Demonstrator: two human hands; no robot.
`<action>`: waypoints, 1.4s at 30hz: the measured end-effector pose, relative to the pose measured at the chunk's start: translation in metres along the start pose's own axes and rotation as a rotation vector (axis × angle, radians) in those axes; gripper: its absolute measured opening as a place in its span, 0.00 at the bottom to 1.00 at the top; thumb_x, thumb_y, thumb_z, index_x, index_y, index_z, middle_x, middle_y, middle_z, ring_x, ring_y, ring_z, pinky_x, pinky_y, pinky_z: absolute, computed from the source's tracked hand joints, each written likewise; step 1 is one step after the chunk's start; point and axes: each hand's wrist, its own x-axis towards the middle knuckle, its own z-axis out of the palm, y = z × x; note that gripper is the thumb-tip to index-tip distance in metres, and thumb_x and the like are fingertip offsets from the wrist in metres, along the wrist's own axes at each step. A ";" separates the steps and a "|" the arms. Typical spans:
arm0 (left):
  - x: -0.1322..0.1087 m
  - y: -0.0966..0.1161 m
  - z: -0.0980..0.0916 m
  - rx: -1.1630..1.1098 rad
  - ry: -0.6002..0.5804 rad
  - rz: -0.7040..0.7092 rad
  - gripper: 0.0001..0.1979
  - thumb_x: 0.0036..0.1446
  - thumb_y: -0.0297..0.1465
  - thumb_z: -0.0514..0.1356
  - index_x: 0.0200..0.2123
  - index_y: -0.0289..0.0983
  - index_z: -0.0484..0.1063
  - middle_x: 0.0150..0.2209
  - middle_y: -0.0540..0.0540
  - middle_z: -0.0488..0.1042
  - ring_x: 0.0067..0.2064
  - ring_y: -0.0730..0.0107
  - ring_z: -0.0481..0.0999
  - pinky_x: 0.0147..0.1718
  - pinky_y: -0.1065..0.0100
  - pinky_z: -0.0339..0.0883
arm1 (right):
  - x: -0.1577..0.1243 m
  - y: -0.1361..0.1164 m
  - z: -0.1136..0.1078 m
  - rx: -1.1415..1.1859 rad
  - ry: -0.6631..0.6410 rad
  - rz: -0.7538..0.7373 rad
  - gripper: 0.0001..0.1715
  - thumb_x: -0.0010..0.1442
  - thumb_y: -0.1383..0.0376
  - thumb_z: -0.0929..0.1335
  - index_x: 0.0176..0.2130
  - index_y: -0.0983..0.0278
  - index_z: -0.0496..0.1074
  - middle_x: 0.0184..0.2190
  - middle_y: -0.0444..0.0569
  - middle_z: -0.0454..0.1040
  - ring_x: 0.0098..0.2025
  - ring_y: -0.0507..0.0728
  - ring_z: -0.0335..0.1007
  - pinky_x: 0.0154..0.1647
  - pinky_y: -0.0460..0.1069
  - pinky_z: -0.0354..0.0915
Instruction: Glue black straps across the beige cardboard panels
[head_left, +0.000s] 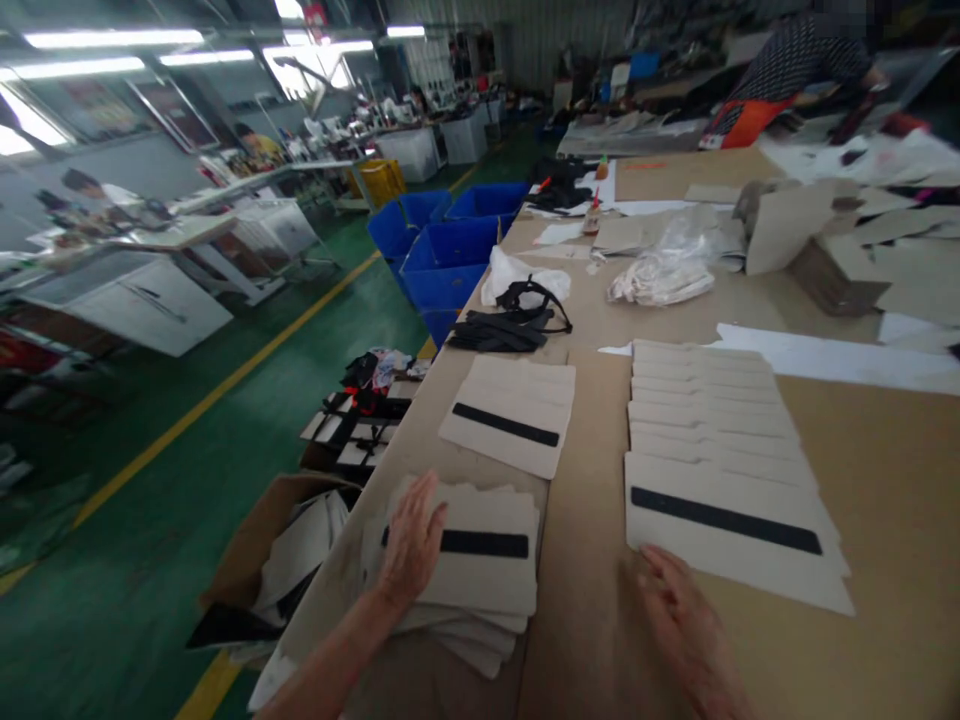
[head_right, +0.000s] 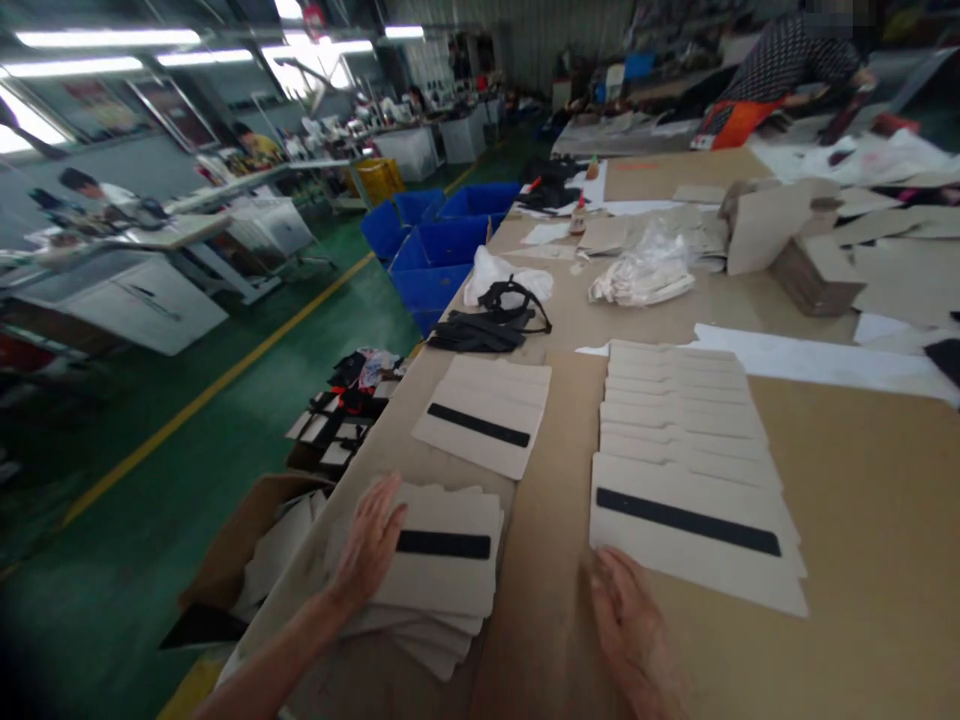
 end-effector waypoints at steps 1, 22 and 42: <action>-0.016 -0.022 -0.007 0.052 0.011 -0.062 0.23 0.69 0.37 0.49 0.63 0.36 0.60 0.61 0.35 0.68 0.65 0.52 0.64 0.61 0.45 0.62 | -0.012 -0.021 0.014 0.051 -0.054 0.033 0.25 0.64 0.53 0.61 0.53 0.62 0.72 0.54 0.55 0.73 0.48 0.60 0.75 0.43 0.54 0.74; -0.082 -0.090 0.001 0.197 -0.023 -0.152 0.36 0.62 0.47 0.55 0.66 0.33 0.55 0.66 0.32 0.61 0.66 0.48 0.61 0.61 0.49 0.57 | 0.043 -0.121 0.133 -0.106 0.146 -0.020 0.27 0.52 0.49 0.66 0.40 0.66 0.77 0.47 0.63 0.71 0.51 0.69 0.65 0.56 0.64 0.59; -0.093 -0.099 -0.006 0.082 -0.004 -0.158 0.44 0.59 0.45 0.58 0.71 0.40 0.41 0.67 0.35 0.59 0.65 0.48 0.64 0.57 0.49 0.65 | 0.182 -0.138 0.141 0.373 0.264 0.166 0.21 0.50 0.49 0.66 0.37 0.62 0.68 0.26 0.43 0.71 0.29 0.55 0.67 0.32 0.50 0.64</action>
